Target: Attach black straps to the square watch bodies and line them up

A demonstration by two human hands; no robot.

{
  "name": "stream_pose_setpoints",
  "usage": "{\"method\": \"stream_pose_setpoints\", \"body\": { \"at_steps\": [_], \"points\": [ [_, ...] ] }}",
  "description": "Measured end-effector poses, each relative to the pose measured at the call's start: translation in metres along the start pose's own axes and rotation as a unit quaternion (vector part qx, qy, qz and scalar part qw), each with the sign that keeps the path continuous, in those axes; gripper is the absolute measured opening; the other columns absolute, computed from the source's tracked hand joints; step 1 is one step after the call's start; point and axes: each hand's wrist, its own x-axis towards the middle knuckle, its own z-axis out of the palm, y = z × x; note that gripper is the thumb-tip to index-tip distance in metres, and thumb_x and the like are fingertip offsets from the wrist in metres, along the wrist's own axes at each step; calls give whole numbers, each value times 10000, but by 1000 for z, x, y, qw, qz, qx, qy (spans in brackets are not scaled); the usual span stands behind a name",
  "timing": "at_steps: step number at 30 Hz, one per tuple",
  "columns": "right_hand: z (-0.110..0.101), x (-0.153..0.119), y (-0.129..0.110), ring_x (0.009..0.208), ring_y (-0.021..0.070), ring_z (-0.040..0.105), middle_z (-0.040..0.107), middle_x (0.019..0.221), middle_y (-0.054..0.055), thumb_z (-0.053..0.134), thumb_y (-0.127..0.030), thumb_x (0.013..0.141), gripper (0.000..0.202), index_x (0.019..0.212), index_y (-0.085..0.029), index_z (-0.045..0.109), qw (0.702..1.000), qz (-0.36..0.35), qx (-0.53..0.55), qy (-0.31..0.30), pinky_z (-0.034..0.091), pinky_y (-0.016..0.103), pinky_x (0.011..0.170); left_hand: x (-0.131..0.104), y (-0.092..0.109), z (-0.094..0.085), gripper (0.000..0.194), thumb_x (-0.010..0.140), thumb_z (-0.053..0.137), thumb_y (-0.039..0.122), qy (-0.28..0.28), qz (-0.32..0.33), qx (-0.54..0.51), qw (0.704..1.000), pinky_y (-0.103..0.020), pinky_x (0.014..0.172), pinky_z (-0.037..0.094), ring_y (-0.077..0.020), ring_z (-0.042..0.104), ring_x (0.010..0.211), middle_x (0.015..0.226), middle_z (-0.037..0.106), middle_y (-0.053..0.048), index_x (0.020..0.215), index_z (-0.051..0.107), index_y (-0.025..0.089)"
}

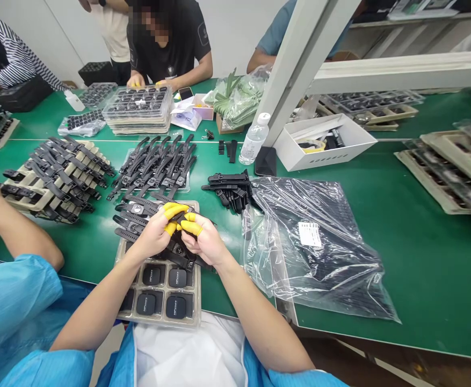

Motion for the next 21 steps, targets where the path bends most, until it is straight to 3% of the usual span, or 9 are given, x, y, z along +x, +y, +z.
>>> {"method": "stream_pose_setpoints", "body": {
  "at_steps": [5,12,18,21],
  "points": [
    [2,-1,-3,383,40,171,417,440,-119,809,-412,800,339,854,-221,534,1000,7,18,-4,123,143,350,-1,1,1,434,1039,426,98,5,1,18,1000,-400,1107,546,-226,606,1302,1335,625,-134,1443,543,203],
    [-1,0,-7,384,36,148,382,425,-128,813,-418,782,352,828,-220,526,1000,4,4,1,106,143,349,2,18,-12,473,1067,422,207,-62,2,59,996,-456,1131,525,-262,572,1303,1368,563,-160,1539,450,199],
    [-3,1,-6,391,34,117,342,425,-146,798,-417,790,351,827,-225,507,999,30,-34,3,101,149,361,-4,19,-12,484,995,503,214,-73,3,209,975,-542,1056,557,-333,564,1231,1253,592,-194,1469,529,120],
    [-4,0,-6,396,36,106,342,433,-148,779,-430,817,340,848,-223,511,998,31,-47,-13,100,157,372,-5,19,-14,494,982,514,219,-89,7,229,969,-568,1051,557,-348,564,1240,1237,604,-199,1466,537,121]
  ]
}}
